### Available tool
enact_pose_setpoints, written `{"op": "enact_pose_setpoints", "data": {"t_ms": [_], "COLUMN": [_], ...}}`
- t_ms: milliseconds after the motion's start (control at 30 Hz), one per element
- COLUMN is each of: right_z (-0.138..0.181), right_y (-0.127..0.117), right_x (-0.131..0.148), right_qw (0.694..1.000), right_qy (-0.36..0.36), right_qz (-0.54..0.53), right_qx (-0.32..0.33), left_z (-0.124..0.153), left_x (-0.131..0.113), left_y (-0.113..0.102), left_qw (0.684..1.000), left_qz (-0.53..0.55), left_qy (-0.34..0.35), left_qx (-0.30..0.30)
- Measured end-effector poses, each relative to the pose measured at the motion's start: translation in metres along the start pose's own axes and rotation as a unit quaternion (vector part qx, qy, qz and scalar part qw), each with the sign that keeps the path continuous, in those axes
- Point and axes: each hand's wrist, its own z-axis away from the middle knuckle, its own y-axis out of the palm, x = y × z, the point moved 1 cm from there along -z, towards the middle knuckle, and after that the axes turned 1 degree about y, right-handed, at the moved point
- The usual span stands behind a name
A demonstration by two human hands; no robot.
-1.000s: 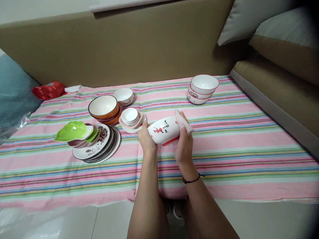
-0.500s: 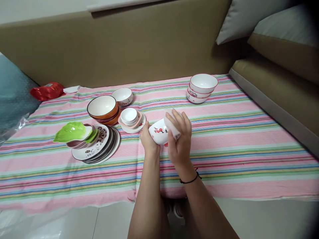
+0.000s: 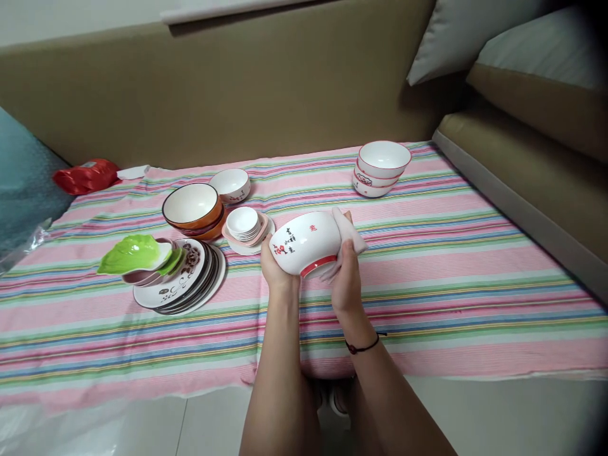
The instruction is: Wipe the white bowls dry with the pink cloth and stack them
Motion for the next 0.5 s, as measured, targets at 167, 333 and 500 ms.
{"op": "enact_pose_setpoints", "data": {"t_ms": [167,333,500], "right_z": [0.004,0.005,-0.001], "right_y": [-0.004,-0.004,-0.005], "right_x": [0.011,0.017,0.006], "right_qw": [0.949,0.913,0.974], "right_qy": [-0.201,-0.23,-0.144], "right_qz": [0.236,0.321,0.161], "right_qx": [0.054,0.107,0.062], "left_z": [0.001,-0.001,-0.003], "left_x": [-0.001,-0.004,-0.004], "left_y": [0.0,0.0,0.0], "left_qw": [1.0,0.999,1.0], "left_qz": [-0.014,-0.002,-0.017], "left_qy": [-0.012,-0.027,-0.012], "left_qx": [-0.019,-0.019,0.0]}}
